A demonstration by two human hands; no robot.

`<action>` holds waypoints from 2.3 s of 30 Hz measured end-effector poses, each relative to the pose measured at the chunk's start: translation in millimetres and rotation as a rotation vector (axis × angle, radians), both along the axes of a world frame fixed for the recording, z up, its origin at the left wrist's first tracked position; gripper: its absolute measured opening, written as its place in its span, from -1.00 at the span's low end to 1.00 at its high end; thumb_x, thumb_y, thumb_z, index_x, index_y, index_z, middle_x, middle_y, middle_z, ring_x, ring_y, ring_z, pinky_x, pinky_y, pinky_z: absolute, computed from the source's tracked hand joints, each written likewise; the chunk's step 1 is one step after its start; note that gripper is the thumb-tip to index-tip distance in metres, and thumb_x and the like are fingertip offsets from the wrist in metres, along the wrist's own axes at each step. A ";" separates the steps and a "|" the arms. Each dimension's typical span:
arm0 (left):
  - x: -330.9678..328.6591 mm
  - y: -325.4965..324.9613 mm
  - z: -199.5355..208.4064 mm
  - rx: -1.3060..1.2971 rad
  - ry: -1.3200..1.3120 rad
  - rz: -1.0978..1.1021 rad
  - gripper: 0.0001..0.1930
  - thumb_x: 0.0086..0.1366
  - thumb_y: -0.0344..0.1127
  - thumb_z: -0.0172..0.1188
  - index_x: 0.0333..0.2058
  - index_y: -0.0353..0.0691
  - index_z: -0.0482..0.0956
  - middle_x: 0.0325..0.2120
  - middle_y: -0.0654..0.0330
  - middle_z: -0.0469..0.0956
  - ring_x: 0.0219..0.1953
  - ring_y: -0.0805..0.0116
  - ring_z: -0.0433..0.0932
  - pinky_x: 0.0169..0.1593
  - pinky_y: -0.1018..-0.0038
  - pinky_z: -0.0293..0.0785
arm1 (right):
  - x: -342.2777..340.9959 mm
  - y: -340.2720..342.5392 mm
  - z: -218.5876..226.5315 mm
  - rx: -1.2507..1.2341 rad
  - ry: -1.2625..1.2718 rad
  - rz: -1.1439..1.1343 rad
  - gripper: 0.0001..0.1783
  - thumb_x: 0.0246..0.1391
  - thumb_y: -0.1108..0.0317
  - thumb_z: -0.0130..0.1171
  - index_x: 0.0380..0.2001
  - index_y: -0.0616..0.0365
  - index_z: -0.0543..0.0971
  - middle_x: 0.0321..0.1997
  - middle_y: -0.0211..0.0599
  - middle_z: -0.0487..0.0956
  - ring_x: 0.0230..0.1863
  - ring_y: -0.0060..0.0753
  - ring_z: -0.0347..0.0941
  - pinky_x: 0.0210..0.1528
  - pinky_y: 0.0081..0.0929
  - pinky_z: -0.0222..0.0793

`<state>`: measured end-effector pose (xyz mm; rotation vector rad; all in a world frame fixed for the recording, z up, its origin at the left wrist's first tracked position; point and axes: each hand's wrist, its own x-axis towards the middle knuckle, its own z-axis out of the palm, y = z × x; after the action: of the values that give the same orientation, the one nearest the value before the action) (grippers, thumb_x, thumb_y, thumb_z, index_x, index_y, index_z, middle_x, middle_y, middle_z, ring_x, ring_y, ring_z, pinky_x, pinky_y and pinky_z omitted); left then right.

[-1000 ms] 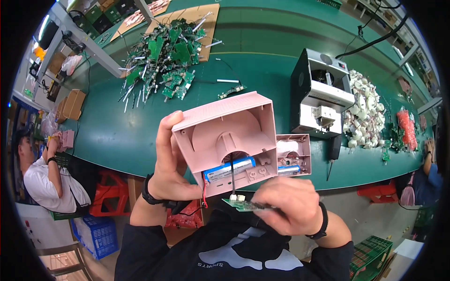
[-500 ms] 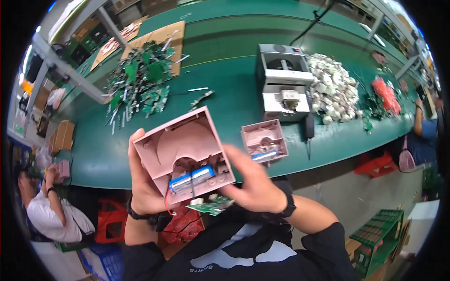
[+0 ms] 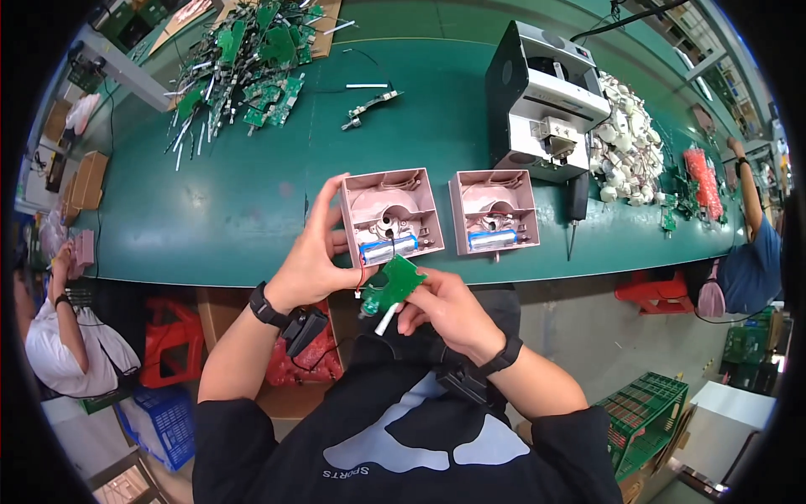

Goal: Assembling electronic components into plastic housings using an electric screwdriver.

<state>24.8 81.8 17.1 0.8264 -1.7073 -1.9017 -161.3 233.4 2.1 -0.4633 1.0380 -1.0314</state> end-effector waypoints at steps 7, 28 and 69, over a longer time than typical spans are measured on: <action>-2.8 7.4 12.3 -0.828 -0.395 0.115 0.15 -0.12 -0.38 0.65 0.46 -0.11 0.18 0.31 -0.08 0.36 0.30 -0.13 0.44 0.26 0.12 0.49 | -3.8 -9.9 -1.5 0.080 0.130 -0.006 -0.80 0.45 0.33 0.10 -0.20 0.27 0.55 -0.39 -0.26 0.65 -0.48 -0.42 0.66 -0.39 -0.53 0.58; -38.7 5.1 24.0 -1.174 -0.481 -0.114 -0.55 -0.09 -0.53 0.38 -0.12 -0.12 0.70 0.02 0.01 0.53 0.47 -0.10 0.24 0.45 -0.14 0.17 | -2.3 -10.6 19.0 -0.105 0.680 0.026 -0.83 0.33 0.39 0.19 -0.30 0.29 0.51 -0.55 -0.19 0.62 -0.55 -0.27 0.64 -0.48 -0.37 0.55; -93.7 -101.6 99.2 -1.506 -0.176 0.081 -0.80 0.22 -0.48 0.32 -0.16 -0.25 0.73 -0.19 0.09 0.74 -0.19 0.09 0.73 -0.16 0.30 0.61 | -98.4 34.8 99.9 -0.538 1.086 -0.329 -0.67 0.11 0.47 0.45 -0.08 0.36 0.63 -0.30 -0.18 0.74 -0.33 -0.38 0.73 -0.27 -0.53 0.59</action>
<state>-68.9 -19.8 116.4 0.3667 -2.4080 -0.1177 -259.7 268.2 102.0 -1.4261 1.8278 -1.3833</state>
